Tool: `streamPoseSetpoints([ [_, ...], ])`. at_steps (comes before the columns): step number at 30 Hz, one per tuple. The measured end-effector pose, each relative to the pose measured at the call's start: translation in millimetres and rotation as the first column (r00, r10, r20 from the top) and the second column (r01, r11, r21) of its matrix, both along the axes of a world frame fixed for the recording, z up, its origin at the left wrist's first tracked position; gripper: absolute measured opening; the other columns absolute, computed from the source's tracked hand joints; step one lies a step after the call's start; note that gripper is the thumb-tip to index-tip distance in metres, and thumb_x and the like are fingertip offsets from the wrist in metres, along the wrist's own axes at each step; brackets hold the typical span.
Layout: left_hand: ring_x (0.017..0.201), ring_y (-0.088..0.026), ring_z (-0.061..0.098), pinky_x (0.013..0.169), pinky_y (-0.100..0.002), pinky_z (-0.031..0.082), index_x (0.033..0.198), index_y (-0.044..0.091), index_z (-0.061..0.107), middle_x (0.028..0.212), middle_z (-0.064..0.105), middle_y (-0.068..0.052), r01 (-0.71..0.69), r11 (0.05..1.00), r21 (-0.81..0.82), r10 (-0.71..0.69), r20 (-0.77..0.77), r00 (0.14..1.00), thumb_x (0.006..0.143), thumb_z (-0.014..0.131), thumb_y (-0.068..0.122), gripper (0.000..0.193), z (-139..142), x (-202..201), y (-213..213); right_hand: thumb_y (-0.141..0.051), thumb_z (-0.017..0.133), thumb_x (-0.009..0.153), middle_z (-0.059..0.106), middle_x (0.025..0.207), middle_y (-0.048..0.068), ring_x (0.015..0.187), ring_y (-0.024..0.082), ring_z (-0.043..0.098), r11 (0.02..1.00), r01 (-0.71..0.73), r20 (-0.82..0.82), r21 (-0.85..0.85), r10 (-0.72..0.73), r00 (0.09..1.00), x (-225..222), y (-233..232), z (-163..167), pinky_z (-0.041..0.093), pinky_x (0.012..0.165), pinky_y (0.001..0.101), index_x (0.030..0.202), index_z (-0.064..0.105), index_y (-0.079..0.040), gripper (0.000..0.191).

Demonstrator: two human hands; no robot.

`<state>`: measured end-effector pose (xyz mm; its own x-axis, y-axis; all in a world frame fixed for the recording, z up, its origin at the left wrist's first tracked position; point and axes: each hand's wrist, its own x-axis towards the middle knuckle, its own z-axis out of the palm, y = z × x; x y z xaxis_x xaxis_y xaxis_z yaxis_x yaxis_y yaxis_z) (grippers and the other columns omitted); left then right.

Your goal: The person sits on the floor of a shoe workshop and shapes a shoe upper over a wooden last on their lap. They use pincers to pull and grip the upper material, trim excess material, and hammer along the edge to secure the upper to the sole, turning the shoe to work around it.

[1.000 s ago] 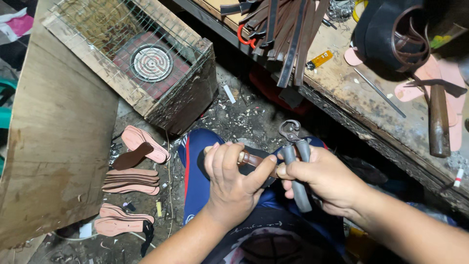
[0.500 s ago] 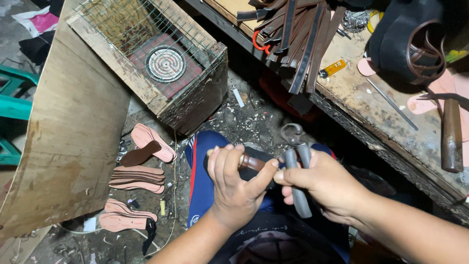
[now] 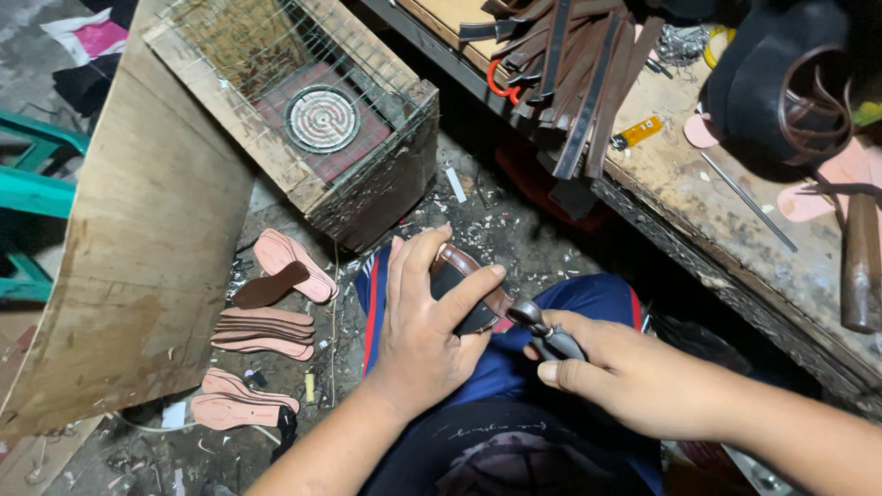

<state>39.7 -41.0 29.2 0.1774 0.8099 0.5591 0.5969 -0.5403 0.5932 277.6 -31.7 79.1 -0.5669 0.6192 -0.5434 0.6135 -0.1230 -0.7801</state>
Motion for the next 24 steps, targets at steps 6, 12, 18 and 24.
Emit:
streamPoseSetpoints([
  [6,0.137,-0.042,0.048,0.121,-0.067,0.031,0.130,0.024,0.066,0.144,0.045,-0.019,-0.003,1.000,0.005,0.003,-0.059,0.998,0.074,0.084,0.016,0.059,-6.9,11.1,-5.1,-0.041,0.062,0.096,0.073,0.112,0.012,0.106,0.029,0.070,0.985,-0.163,0.336,0.064,0.132,0.933,8.5,1.9,24.5,0.052,0.091,0.0380,0.148,0.051,-0.018,0.058],
  [12,0.138,-0.042,0.046,0.121,-0.067,0.028,0.128,0.026,0.068,0.144,0.045,-0.018,0.024,1.000,0.006,-0.023,-0.086,0.996,0.070,0.082,0.014,0.061,-11.9,16.6,-9.9,-0.044,0.062,0.094,0.071,0.104,0.013,0.100,0.028,0.070,0.980,-0.186,0.491,-0.075,0.199,0.848,3.6,7.2,34.4,0.053,0.088,0.0395,0.150,0.048,-0.023,0.061],
  [18,0.137,-0.042,0.046,0.120,-0.066,0.028,0.128,0.026,0.068,0.143,0.045,-0.018,0.025,0.999,0.027,-0.022,-0.098,0.995,0.072,0.083,0.016,0.059,-13.7,18.6,-13.0,-0.030,0.061,0.092,0.075,0.090,0.010,0.084,0.023,0.072,0.960,-0.122,0.432,-0.252,0.224,0.874,17.6,14.7,21.1,0.057,0.080,0.0372,0.130,0.061,-0.015,0.041],
  [24,0.138,-0.041,0.046,0.122,-0.065,0.028,0.131,0.028,0.067,0.144,0.044,-0.018,0.025,0.999,0.030,-0.022,-0.096,0.995,0.075,0.083,0.017,0.059,-15.8,17.8,-12.2,-0.030,0.060,0.092,0.074,0.091,0.011,0.084,0.023,0.072,0.963,-0.176,0.397,-0.202,0.245,0.884,15.2,18.5,22.8,0.057,0.079,0.0376,0.118,0.063,-0.009,0.033],
])
